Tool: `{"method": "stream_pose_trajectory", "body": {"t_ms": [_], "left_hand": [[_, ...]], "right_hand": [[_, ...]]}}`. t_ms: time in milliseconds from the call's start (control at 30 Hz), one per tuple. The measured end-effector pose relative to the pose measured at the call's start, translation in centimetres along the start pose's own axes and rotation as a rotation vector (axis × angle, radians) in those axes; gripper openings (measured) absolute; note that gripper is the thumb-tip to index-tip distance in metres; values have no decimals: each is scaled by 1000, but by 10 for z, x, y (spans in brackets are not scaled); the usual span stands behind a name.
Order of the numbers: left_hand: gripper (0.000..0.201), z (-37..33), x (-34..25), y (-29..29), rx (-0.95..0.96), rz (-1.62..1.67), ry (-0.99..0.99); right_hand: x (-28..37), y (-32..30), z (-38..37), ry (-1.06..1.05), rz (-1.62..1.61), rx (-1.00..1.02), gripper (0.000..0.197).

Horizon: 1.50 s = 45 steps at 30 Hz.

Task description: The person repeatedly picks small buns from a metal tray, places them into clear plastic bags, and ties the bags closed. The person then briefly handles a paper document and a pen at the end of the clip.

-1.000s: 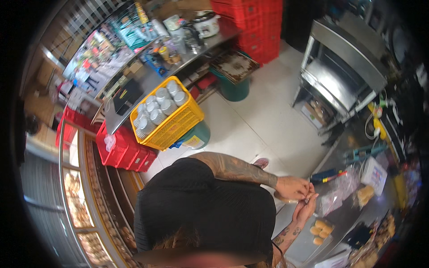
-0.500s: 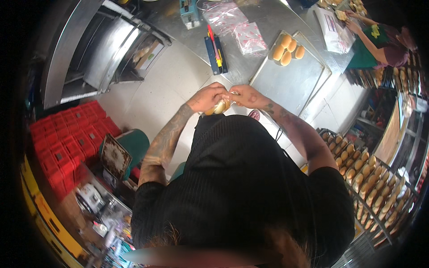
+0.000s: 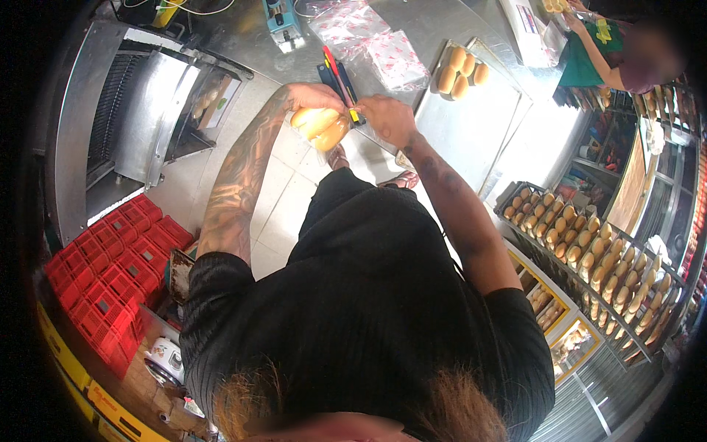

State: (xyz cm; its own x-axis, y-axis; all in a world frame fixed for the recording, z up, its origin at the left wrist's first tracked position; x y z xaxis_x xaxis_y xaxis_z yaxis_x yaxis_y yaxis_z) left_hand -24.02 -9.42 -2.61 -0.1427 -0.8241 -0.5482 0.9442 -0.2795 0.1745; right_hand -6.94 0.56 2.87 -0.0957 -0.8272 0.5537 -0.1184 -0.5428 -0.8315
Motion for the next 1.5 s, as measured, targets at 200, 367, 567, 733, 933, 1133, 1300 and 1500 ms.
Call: {"method": "stream_pose_trajectory", "body": {"t_ms": [200, 367, 567, 733, 933, 1133, 1300, 1500], "left_hand": [[37, -54, 38, -1, -292, -222, 46], [27, -61, 84, 36, -640, 93, 223], [27, 43, 82, 112, -717, 642, 365], [25, 77, -22, 156, -824, 635, 601], [19, 92, -120, 229, -1498, 184, 872], [25, 83, -147, 261, -1609, 210, 754], [22, 63, -154, 271, -1470, 258, 676], [24, 29, -141, 264, -1299, 343, 655]], "right_hand": [[-40, 53, -1, 267, -62, 194, 25], [-47, 65, 9, 321, -199, 38, 27], [-6, 21, 55, 508, -926, 283, 34], [30, -37, 42, 239, -1393, 11, 26], [14, -90, 81, 312, -1679, -330, 16], [2, -99, 117, 202, -1809, -415, 13], [-15, -97, 145, 141, -1832, -388, 15], [-35, -83, 157, 220, -1788, -357, 26]]}}
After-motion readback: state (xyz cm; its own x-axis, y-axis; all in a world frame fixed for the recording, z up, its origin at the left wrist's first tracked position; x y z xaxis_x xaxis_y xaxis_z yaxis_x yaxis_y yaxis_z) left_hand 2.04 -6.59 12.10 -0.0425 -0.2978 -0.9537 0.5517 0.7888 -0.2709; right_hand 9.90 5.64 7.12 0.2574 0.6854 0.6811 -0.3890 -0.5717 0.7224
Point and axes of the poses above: each hand's wrist, its own z-axis away from the middle knuckle, its own y-axis out of the palm, x = y × z, the point moved 4 cm from there along -z, towards the middle knuckle, and after that the axes turned 9 degrees about -y, right-handed, at the moved point
